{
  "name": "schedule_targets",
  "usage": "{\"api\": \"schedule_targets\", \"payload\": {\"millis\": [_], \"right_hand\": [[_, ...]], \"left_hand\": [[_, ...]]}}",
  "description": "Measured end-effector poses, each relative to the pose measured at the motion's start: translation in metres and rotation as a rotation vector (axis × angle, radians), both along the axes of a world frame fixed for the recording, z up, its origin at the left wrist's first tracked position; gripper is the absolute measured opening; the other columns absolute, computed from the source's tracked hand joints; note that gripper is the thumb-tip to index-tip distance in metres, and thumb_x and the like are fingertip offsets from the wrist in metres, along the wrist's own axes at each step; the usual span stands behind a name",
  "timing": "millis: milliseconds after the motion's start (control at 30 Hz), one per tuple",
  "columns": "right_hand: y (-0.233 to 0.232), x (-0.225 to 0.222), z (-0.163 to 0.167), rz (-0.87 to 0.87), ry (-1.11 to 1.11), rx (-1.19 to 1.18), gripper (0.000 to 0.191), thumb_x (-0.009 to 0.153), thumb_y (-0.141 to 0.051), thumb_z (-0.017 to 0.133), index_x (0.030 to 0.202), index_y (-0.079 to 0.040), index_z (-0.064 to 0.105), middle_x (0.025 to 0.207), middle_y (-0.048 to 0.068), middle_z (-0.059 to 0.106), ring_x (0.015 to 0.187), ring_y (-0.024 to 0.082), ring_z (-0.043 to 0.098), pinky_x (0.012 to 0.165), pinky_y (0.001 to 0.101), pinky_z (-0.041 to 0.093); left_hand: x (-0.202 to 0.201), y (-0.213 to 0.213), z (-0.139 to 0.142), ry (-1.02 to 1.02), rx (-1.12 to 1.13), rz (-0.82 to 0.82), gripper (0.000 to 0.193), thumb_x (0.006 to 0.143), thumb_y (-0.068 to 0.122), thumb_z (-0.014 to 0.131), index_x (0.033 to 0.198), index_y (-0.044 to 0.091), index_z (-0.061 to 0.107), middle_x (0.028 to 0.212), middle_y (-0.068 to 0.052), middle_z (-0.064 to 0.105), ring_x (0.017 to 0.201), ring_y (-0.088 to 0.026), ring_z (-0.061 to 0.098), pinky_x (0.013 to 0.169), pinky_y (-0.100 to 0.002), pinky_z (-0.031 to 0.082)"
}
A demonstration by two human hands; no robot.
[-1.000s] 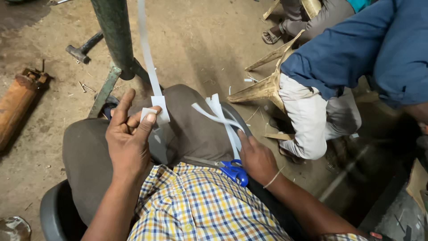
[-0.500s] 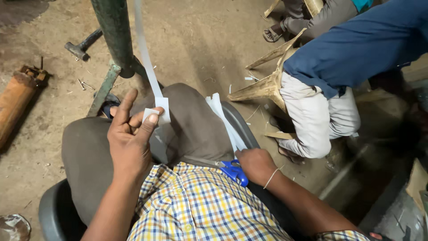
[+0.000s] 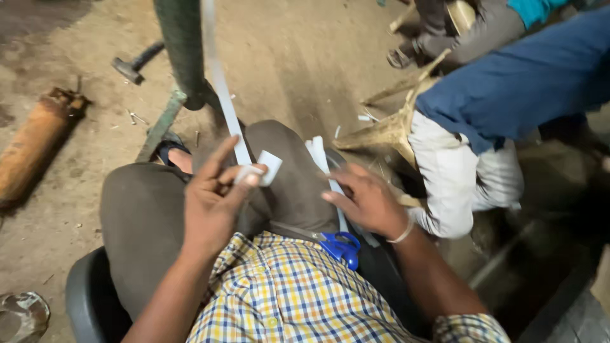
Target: The person sits on a chair and cuts a continuous white strip fed from an overhead machine into shorter pieces using scissors, working over their lap and letting the cut pieces accumulate on their legs before reaching up to the machine again.
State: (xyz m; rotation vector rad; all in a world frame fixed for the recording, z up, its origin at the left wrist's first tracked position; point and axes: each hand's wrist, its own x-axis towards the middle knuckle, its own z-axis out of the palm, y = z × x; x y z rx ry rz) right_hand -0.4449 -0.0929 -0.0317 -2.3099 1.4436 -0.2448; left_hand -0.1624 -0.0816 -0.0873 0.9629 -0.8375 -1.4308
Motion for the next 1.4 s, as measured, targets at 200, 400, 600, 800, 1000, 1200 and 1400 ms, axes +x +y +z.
{"api": "schedule_targets", "payload": {"millis": [200, 400, 600, 800, 1000, 1200, 1400], "right_hand": [[-0.018, 0.093, -0.046, -0.040, -0.964, 0.441, 0.044, 0.091, -0.007, 0.076, 0.132, -0.002, 0.061, 0.122, 0.006, 0.065, 0.107, 0.013, 0.061, 0.091, 0.0291, 0.053], [-0.016, 0.123, -0.076, -0.116, -1.153, 0.418, 0.029, 0.100, -0.003, 0.068, 0.128, 0.000, 0.060, 0.119, 0.009, 0.068, 0.108, 0.014, 0.065, 0.095, 0.0288, 0.053], [-0.011, 0.133, -0.069, -0.017, -1.224, 0.242, 0.050, 0.090, 0.006, 0.072, 0.131, -0.004, 0.046, 0.120, 0.009, 0.064, 0.109, 0.014, 0.063, 0.097, 0.0282, 0.055], [-0.025, 0.119, -0.060, -0.060, -1.038, 0.119, 0.057, 0.090, 0.008, 0.075, 0.134, -0.006, 0.042, 0.103, 0.011, 0.065, 0.097, 0.015, 0.066, 0.085, 0.0289, 0.056], [-0.032, 0.105, -0.051, 0.053, -1.111, 0.016, 0.054, 0.091, 0.004, 0.075, 0.130, -0.007, 0.040, 0.114, 0.009, 0.064, 0.101, 0.016, 0.067, 0.090, 0.0299, 0.059], [-0.046, 0.084, 0.000, 0.043, -0.826, -0.287, 0.031, 0.090, -0.005, 0.079, 0.117, -0.003, 0.063, 0.109, 0.010, 0.069, 0.100, 0.019, 0.067, 0.089, 0.0319, 0.055], [-0.054, 0.085, 0.041, 0.156, -0.712, -0.250, 0.021, 0.092, -0.006, 0.076, 0.112, -0.002, 0.073, 0.100, 0.010, 0.075, 0.091, 0.019, 0.075, 0.080, 0.0294, 0.058]], "left_hand": [[-0.001, 0.002, 0.006, 0.089, -0.022, 0.056, 0.063, 0.093, 0.002, 0.070, 0.151, -0.003, 0.048, 0.116, -0.011, 0.075, 0.103, -0.011, 0.068, 0.093, -0.028, 0.054], [-0.001, -0.006, 0.012, 0.164, -0.094, 0.278, 0.071, 0.084, -0.003, 0.072, 0.149, 0.002, 0.043, 0.118, -0.007, 0.070, 0.091, -0.012, 0.069, 0.082, -0.027, 0.057], [-0.010, -0.012, 0.007, 0.174, -0.048, 0.290, 0.044, 0.090, 0.001, 0.076, 0.132, -0.007, 0.066, 0.100, -0.007, 0.070, 0.087, -0.013, 0.066, 0.076, -0.027, 0.054], [-0.008, -0.022, 0.014, 0.107, -0.121, 0.073, 0.033, 0.099, 0.016, 0.064, 0.127, -0.002, 0.066, 0.113, -0.004, 0.071, 0.104, -0.011, 0.064, 0.090, -0.028, 0.053], [-0.015, -0.026, 0.026, 0.233, -0.085, -0.122, 0.030, 0.106, 0.019, 0.051, 0.119, -0.002, 0.067, 0.108, -0.008, 0.074, 0.101, -0.016, 0.071, 0.091, -0.031, 0.055], [-0.026, -0.028, 0.026, 0.014, -0.063, -0.005, 0.027, 0.107, 0.019, 0.050, 0.119, 0.001, 0.066, 0.087, -0.003, 0.065, 0.079, -0.011, 0.063, 0.069, -0.029, 0.054], [-0.039, -0.023, 0.025, -0.077, -0.168, -0.029, 0.023, 0.108, 0.016, 0.050, 0.115, 0.000, 0.065, 0.085, -0.002, 0.063, 0.071, -0.008, 0.059, 0.067, -0.023, 0.050]]}}
